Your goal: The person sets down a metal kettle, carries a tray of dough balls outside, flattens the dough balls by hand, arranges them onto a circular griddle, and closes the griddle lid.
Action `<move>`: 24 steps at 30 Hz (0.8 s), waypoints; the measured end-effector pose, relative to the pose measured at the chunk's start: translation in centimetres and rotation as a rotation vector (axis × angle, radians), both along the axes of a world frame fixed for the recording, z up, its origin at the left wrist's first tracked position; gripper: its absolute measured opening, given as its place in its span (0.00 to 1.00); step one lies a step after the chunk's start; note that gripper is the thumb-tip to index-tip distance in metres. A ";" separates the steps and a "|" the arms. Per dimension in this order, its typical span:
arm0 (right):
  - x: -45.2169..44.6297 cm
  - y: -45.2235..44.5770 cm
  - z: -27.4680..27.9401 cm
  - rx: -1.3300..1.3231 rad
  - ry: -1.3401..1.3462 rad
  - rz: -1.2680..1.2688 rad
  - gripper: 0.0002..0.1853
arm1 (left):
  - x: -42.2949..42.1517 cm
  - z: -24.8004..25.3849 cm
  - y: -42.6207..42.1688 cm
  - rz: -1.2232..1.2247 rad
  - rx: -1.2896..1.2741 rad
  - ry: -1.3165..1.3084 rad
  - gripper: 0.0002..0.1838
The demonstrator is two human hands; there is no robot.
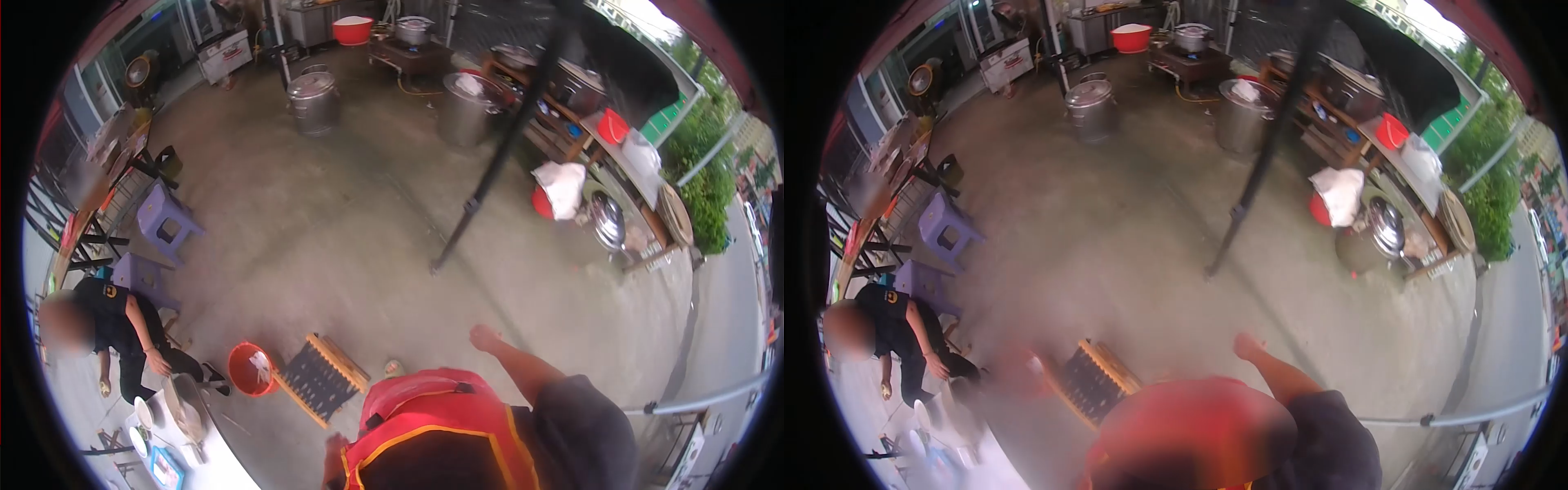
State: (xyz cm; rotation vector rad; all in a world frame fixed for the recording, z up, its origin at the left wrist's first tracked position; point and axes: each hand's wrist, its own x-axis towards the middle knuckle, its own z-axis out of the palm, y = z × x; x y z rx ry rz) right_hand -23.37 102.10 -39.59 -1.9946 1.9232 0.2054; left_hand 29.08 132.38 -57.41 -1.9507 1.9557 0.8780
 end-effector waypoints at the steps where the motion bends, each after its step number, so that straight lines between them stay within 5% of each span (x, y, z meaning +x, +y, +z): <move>1: -1.6 -1.9 -2.6 0.033 0.139 0.206 0.12 | 0.7 0.5 -5.1 -0.194 -0.139 -0.084 0.10; 3: -4.5 -5.6 -6.3 0.129 0.334 0.441 0.10 | 2.0 3.1 -15.2 -0.307 -0.426 -0.227 0.10; 4: -4.7 -7.9 -6.2 0.191 0.394 0.469 0.08 | -0.2 10.3 -20.9 -0.127 -0.455 -0.352 0.09; 7: -5.9 -14.7 -5.9 0.281 0.557 0.617 0.06 | -1.4 18.0 -33.3 0.871 -0.487 0.753 0.16; 8: -6.8 -16.3 -6.2 0.271 0.590 0.721 0.08 | -1.5 19.3 -35.6 1.050 -0.477 0.854 0.16; 10: -11.0 -23.6 -12.5 0.127 0.505 0.995 0.09 | 0.7 19.5 -39.1 0.910 -0.527 0.674 0.16; 11: -10.4 -25.6 -15.6 0.178 0.531 0.793 0.11 | 1.4 19.3 -39.9 0.843 -0.546 0.580 0.16; 13: -10.4 -27.2 -22.7 0.283 0.470 0.401 0.13 | 0.5 19.9 -35.9 1.204 -0.350 0.740 0.14; 14: -9.4 -29.8 -21.9 0.169 0.476 0.455 0.13 | 1.9 16.3 -34.6 1.133 -0.242 0.603 0.13; 16: -4.9 -39.3 -17.5 -0.070 0.483 0.575 0.12 | 3.5 9.1 -31.3 0.336 -0.064 -0.079 0.12; 17: -1.9 -44.4 -14.8 -0.191 0.481 0.633 0.12 | 3.2 8.0 -30.0 0.195 -0.014 -0.254 0.11; 18: 0.3 -48.4 -12.0 -0.308 0.483 0.680 0.11 | 2.9 9.2 -28.5 0.272 0.088 -0.123 0.10; 21: 11.8 -56.8 -0.1 -0.022 -0.080 0.313 0.11 | 1.3 10.2 -27.1 0.916 0.302 0.223 0.09; 23: 19.4 -62.0 3.8 0.187 -0.510 -0.126 0.12 | 3.0 9.8 -30.3 1.026 0.352 0.278 0.08; 24: 21.5 -63.4 4.9 0.171 -0.483 -0.081 0.11 | 3.1 9.4 -31.8 1.039 0.367 0.291 0.08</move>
